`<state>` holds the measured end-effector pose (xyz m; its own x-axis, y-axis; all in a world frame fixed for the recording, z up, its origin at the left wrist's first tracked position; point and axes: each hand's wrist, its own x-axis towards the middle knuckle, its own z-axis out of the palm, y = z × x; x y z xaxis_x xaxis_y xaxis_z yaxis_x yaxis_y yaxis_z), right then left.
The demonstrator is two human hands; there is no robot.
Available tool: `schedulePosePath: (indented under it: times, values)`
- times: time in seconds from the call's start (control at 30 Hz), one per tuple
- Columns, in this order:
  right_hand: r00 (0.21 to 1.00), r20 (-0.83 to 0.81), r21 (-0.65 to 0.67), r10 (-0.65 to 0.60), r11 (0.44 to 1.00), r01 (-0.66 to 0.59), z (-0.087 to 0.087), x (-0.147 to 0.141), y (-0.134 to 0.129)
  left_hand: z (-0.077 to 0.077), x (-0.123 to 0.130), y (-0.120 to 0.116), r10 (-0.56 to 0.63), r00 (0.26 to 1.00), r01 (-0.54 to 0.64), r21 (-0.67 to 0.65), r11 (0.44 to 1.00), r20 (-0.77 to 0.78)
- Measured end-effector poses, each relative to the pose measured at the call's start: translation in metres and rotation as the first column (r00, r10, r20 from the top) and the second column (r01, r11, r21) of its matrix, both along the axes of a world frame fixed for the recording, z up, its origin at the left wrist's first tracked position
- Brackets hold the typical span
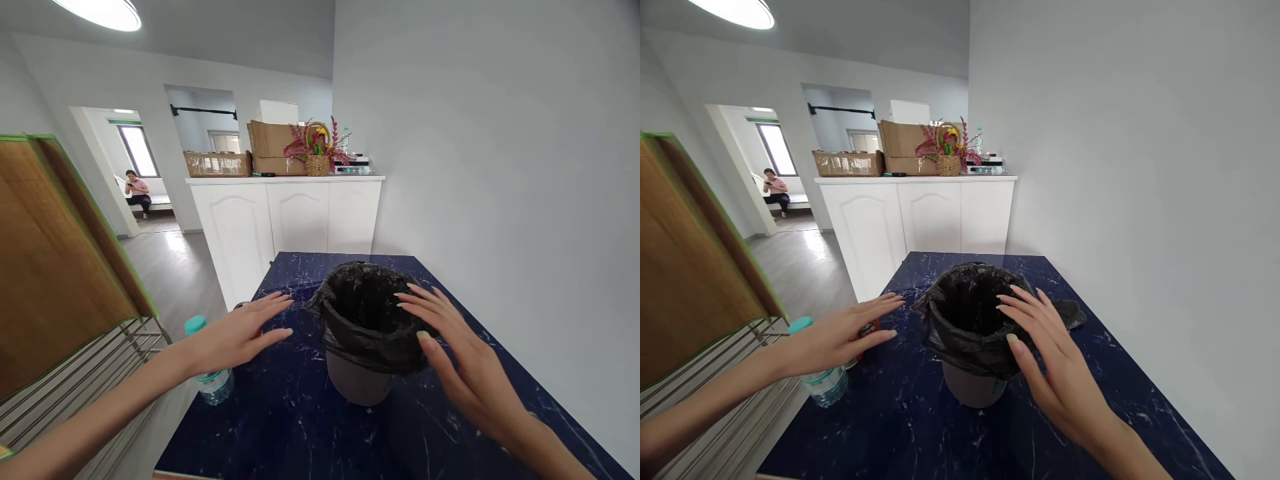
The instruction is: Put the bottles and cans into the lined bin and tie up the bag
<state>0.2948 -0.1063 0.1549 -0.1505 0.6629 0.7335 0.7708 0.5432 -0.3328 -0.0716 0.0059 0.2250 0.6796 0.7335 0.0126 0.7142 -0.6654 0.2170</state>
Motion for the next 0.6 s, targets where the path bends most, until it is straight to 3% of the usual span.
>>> schedulePosePath:
  times: [0.07,0.17,0.23,0.4,0.5,0.6]
  values:
    - [0.999,-0.048,0.016,-0.014,1.0,0.015,0.011,-0.003,-0.003,0.001,-0.032,-0.004,0.109,0.989,-0.12,0.112,0.986,0.099]
    - [0.986,-0.159,-0.006,-0.057,0.998,0.056,0.022,-0.01,-0.007,0.0,-0.076,-0.012,0.229,0.941,-0.295,0.271,0.916,0.25]
    - [0.983,-0.179,-0.018,-0.051,0.999,0.049,0.024,-0.016,-0.01,-0.006,-0.098,-0.017,0.292,0.916,-0.372,0.31,0.875,0.276]
    - [0.998,-0.056,-0.002,-0.02,1.0,0.02,0.014,-0.022,-0.019,-0.035,-0.129,-0.031,0.456,0.87,-0.488,0.2,0.85,0.187]
    - [0.999,-0.007,0.003,-0.049,0.999,0.049,0.008,-0.018,-0.021,-0.05,-0.131,-0.039,0.456,0.863,-0.49,0.143,0.86,0.215]
    - [0.995,0.0,-0.016,-0.096,0.995,0.096,0.006,-0.011,-0.019,-0.053,-0.124,-0.046,0.454,0.849,-0.491,0.083,0.867,0.271]
